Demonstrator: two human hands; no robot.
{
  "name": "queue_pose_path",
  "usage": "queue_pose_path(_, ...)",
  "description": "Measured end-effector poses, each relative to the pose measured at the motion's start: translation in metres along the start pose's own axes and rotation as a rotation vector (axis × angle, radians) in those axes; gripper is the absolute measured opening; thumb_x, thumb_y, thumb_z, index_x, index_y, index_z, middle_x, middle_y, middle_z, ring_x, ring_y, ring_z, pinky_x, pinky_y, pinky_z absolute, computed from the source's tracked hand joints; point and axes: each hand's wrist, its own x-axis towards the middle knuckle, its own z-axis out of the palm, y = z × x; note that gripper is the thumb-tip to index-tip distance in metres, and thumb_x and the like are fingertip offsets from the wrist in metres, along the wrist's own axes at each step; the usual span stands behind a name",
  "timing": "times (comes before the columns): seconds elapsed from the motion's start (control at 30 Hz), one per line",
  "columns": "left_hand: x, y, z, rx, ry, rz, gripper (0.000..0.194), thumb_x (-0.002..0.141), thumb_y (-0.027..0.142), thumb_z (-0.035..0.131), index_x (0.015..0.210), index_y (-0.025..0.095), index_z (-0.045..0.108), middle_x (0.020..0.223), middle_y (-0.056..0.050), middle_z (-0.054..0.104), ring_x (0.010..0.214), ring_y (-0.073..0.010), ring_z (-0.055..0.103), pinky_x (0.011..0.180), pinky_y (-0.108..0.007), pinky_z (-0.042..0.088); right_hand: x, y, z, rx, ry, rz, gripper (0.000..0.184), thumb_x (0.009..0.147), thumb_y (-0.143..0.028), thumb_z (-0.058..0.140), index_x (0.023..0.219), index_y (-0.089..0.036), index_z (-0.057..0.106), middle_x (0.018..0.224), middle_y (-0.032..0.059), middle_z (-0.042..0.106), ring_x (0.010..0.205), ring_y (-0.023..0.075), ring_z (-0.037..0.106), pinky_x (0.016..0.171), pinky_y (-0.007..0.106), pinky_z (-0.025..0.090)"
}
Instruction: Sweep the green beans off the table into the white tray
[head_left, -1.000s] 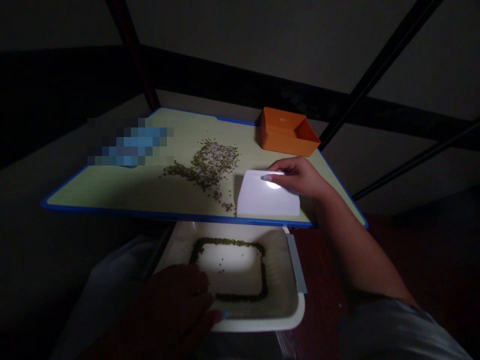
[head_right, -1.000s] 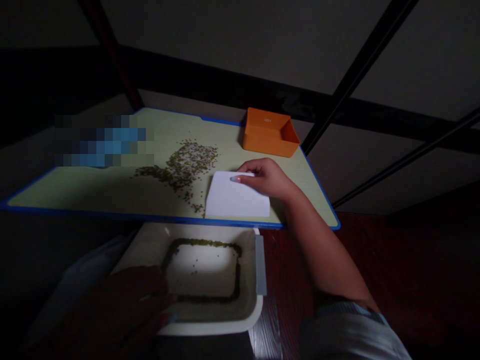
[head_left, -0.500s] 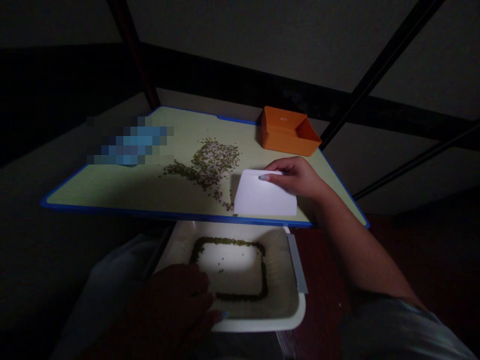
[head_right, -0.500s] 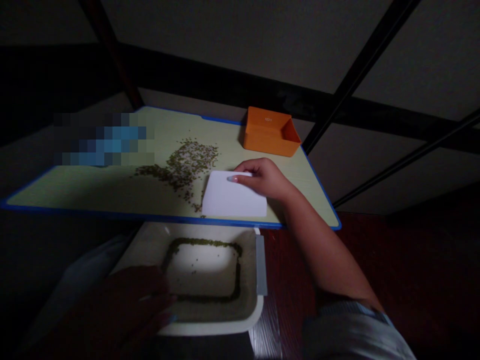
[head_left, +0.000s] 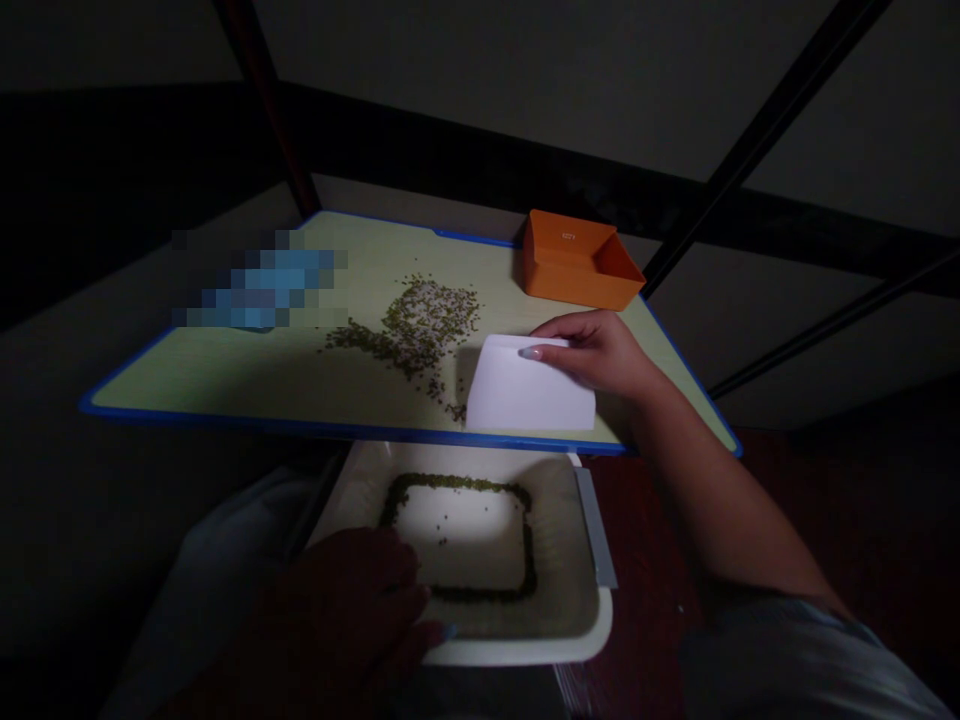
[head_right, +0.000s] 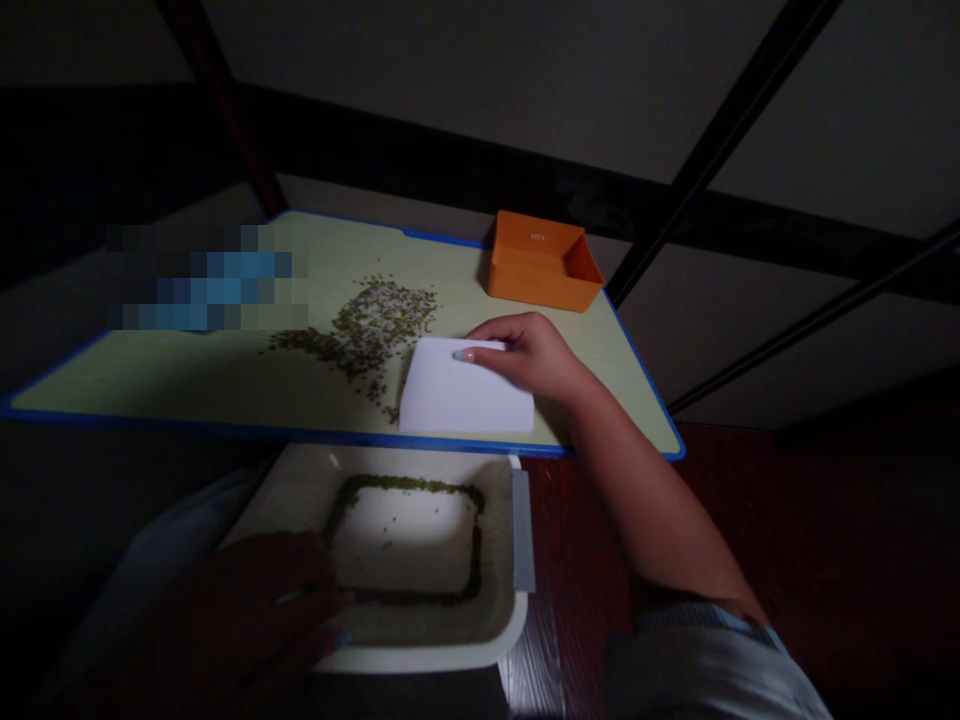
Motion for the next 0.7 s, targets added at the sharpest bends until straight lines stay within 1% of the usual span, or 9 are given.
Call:
queue_pose_path(0.13,0.0,-0.002,0.001,0.001,0.004,-0.003,0.02,0.1,0.026,0.049,0.084,0.026,0.061,0.085,0.004,0.064,0.079,-0.0185,0.061,0.071,-0.031,0.041,0.0,0.001,-0.003,-0.011,0.026,0.01,0.044,0.071,-0.058,0.083,0.078,-0.015,0.079,0.075,0.0063,0.073,0.063,0.0127,0.057,0.054,0.026,0.041)
queue_pose_path(0.23,0.0,-0.003,0.0,-0.014,-0.023,0.004,0.016,0.098,0.024,0.052,0.086,0.027,0.062,0.088,0.004,0.065,0.081,-0.019,0.062,0.073,-0.031,0.043,0.0,0.002,-0.007,-0.002,0.061,0.048,0.044,0.07,-0.059,0.083,0.076,-0.016,0.076,0.071,0.0044,0.07,0.06,0.0114,0.054,0.052,0.025,0.039)
queue_pose_path(0.37,0.0,-0.002,-0.001,-0.011,-0.022,0.003,0.021,0.102,0.027,0.049,0.087,0.026,0.063,0.088,0.003,0.065,0.082,-0.0201,0.062,0.076,-0.034,0.044,-0.009,-0.01,-0.013,-0.081,0.073,0.028,0.042,0.077,-0.057,0.078,0.077,-0.016,0.071,0.068,0.0035,0.067,0.056,0.0117,0.052,0.05,0.025,0.037)
queue_pose_path(0.5,-0.003,-0.001,0.01,-0.027,0.036,0.007,0.023,0.103,0.029,0.047,0.089,0.027,0.065,0.089,0.002,0.067,0.084,-0.0193,0.063,0.078,-0.034,0.045,-0.036,-0.038,-0.006,-0.409,0.122,-0.174,0.026,0.091,-0.042,0.067,0.078,-0.019,0.067,0.069,0.0043,0.068,0.06,0.0145,0.058,0.055,0.027,0.042)
queue_pose_path(0.57,-0.005,-0.003,0.02,-0.029,0.133,0.02,0.027,0.103,0.03,0.043,0.09,0.027,0.066,0.086,0.002,0.066,0.079,-0.0201,0.062,0.073,-0.036,0.044,-0.055,-0.053,0.006,-0.585,0.132,-0.304,0.021,0.095,-0.032,0.062,0.077,-0.021,0.066,0.066,0.0037,0.067,0.057,0.0149,0.058,0.055,0.029,0.043)
queue_pose_path(0.6,-0.006,-0.003,0.023,-0.009,0.22,0.041,0.029,0.102,0.03,0.042,0.085,0.026,0.065,0.082,0.001,0.066,0.076,-0.0209,0.062,0.073,-0.037,0.045,-0.064,-0.059,0.014,-0.648,0.126,-0.363,0.021,0.095,-0.028,0.06,0.077,-0.023,0.066,0.065,0.0037,0.068,0.055,0.0151,0.058,0.053,0.029,0.044)
queue_pose_path(0.63,-0.006,-0.004,0.025,0.022,0.241,0.042,0.028,0.101,0.03,0.044,0.084,0.026,0.066,0.083,-0.001,0.067,0.077,-0.022,0.063,0.075,-0.038,0.046,-0.073,-0.065,0.022,-0.691,0.129,-0.416,0.02,0.096,-0.024,0.059,0.078,-0.024,0.067,0.067,0.0041,0.07,0.058,0.0162,0.061,0.054,0.03,0.047)
queue_pose_path(0.67,-0.007,-0.005,0.026,0.051,0.218,0.057,0.023,0.098,0.03,0.05,0.081,0.026,0.065,0.082,-0.001,0.067,0.078,-0.0229,0.063,0.072,-0.038,0.046,-0.08,-0.071,0.031,-0.713,0.123,-0.472,0.019,0.096,-0.02,0.058,0.081,-0.026,0.068,0.07,0.004,0.073,0.062,0.0171,0.065,0.058,0.032,0.052)
queue_pose_path(0.7,-0.006,-0.006,0.025,0.05,0.11,0.041,0.015,0.095,0.03,0.056,0.083,0.026,0.065,0.084,-0.001,0.068,0.079,-0.0229,0.064,0.073,-0.037,0.047,-0.086,-0.075,0.04,-0.725,0.11,-0.531,0.02,0.096,-0.017,0.056,0.085,-0.026,0.07,0.074,0.0039,0.075,0.067,0.0176,0.068,0.062,0.033,0.056)
